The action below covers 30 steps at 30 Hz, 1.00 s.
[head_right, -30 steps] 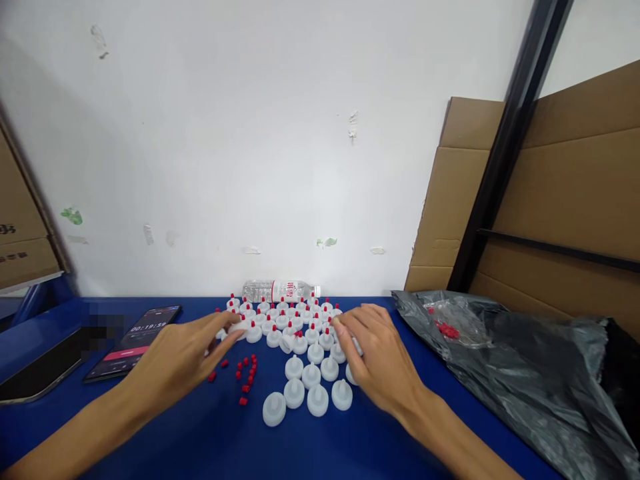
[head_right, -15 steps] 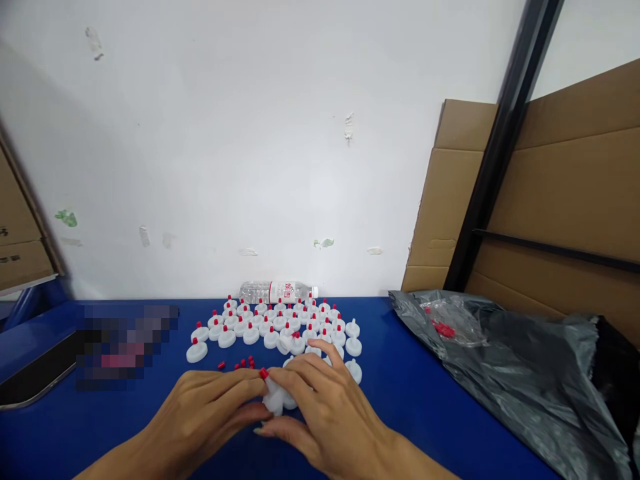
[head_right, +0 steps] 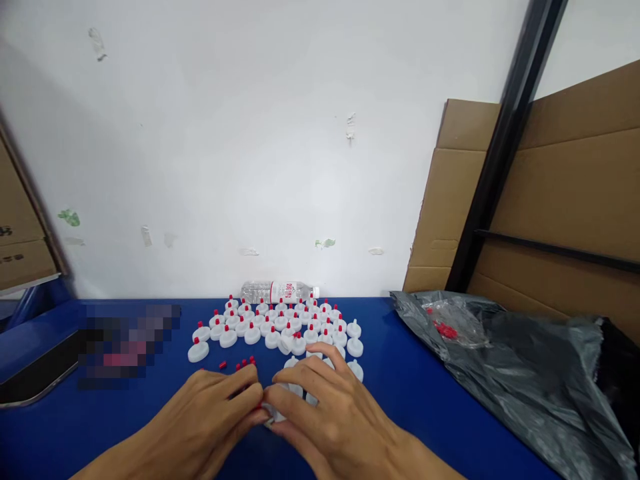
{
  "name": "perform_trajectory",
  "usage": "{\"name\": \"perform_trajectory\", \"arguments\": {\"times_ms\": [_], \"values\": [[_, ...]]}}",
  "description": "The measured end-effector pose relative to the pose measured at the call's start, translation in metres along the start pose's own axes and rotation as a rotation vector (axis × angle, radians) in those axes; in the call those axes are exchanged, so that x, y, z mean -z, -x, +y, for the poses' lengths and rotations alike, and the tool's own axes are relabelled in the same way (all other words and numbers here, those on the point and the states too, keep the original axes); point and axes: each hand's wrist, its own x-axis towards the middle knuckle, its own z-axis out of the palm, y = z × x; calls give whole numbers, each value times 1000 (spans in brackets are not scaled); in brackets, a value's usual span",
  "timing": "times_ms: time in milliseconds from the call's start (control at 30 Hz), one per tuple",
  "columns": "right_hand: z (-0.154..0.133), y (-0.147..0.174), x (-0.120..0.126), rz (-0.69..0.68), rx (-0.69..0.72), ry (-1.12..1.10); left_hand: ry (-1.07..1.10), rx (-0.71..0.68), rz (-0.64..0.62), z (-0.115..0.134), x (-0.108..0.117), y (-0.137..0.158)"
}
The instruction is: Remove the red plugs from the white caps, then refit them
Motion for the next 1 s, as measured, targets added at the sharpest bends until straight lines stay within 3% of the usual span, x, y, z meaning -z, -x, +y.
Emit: {"name": "perform_trajectory", "arguments": {"times_ms": [67, 167, 267, 433, 600, 833, 1000], "values": [[4, 2, 0, 3, 44, 49, 189, 40, -40, 2, 1, 4], [17, 9, 3, 51, 74, 138, 398, 244, -49, -1, 5, 9], [36, 15, 10, 64, -80, 165, 348, 388, -48, -13, 12, 7], [60, 20, 18, 76, -373, 201, 18, 341, -212, -38, 18, -1], [70, 24, 22, 36, -552, 232, -52, 301, -338, -46, 17, 0], [82, 28, 33, -151, -707, 256, -64, 281, -374, -47, 15, 1], [83, 30, 36, -374, -887, 306, -72, 272, -398, -49, 12, 1]]}}
